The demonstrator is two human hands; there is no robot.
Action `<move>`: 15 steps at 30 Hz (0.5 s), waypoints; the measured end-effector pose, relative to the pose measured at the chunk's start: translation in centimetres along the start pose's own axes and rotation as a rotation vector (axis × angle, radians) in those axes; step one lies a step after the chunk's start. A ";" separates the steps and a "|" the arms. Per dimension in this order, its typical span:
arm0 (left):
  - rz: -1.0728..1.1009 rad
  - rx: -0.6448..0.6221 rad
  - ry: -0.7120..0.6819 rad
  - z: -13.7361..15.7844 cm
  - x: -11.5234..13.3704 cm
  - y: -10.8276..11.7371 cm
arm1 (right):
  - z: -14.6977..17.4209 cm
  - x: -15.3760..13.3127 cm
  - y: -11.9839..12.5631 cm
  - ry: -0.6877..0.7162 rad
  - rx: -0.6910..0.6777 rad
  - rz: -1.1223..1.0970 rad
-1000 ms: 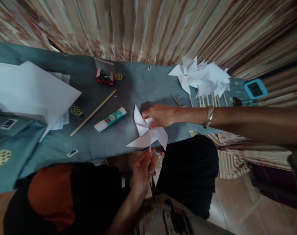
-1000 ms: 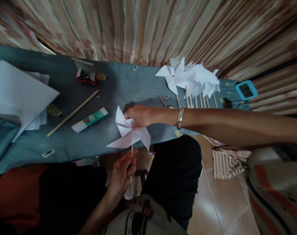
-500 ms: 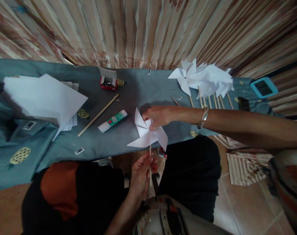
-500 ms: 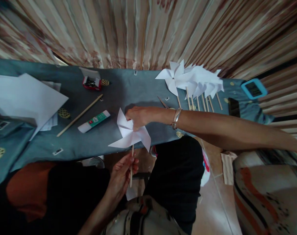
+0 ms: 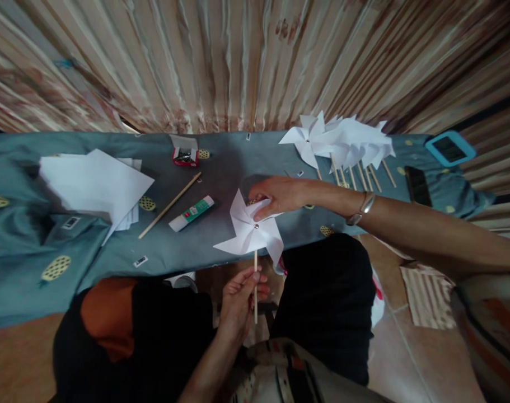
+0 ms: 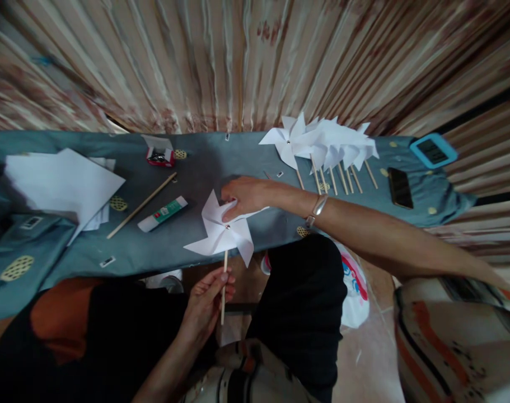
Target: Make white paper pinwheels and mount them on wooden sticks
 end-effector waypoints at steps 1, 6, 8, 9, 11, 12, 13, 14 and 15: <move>-0.006 0.001 -0.004 0.1 0.0 -0.1 | 0.5 0.2 0.3 -0.028 0.046 -0.053; -0.028 0.000 -0.028 0.8 0.8 -0.6 | 3.7 1.7 0.5 -0.011 0.472 -0.249; -0.024 -0.004 -0.039 1.2 1.4 -0.9 | 5.5 2.0 -0.1 0.015 0.694 -0.298; -0.021 -0.006 -0.042 1.4 1.8 -1.1 | 6.5 1.9 -0.4 0.030 0.812 -0.315; -0.016 -0.013 -0.059 1.6 2.7 -1.4 | 8.8 1.0 -1.3 0.032 1.006 -0.335; -0.016 -0.017 -0.070 1.7 3.2 -1.6 | 9.9 0.2 -1.8 0.034 1.067 -0.346; -0.018 -0.022 -0.085 1.8 3.8 -1.7 | 10.9 -0.9 -2.5 0.053 1.078 -0.370; -0.021 -0.027 -0.096 1.8 4.4 -2.0 | 11.8 -2.2 -3.2 0.102 1.015 -0.387; -0.027 -0.036 -0.106 1.7 5.1 -2.2 | 12.5 -3.8 -4.0 0.194 0.859 -0.362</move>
Point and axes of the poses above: each hand's wrist, its own z-axis away from the middle knuckle, its own y-axis out of the back of the hand, x = y × z, the point moved 1 cm from there along -z, towards the middle knuckle, and after that the axes turned 7 degrees about -z, right-handed, at the moved point
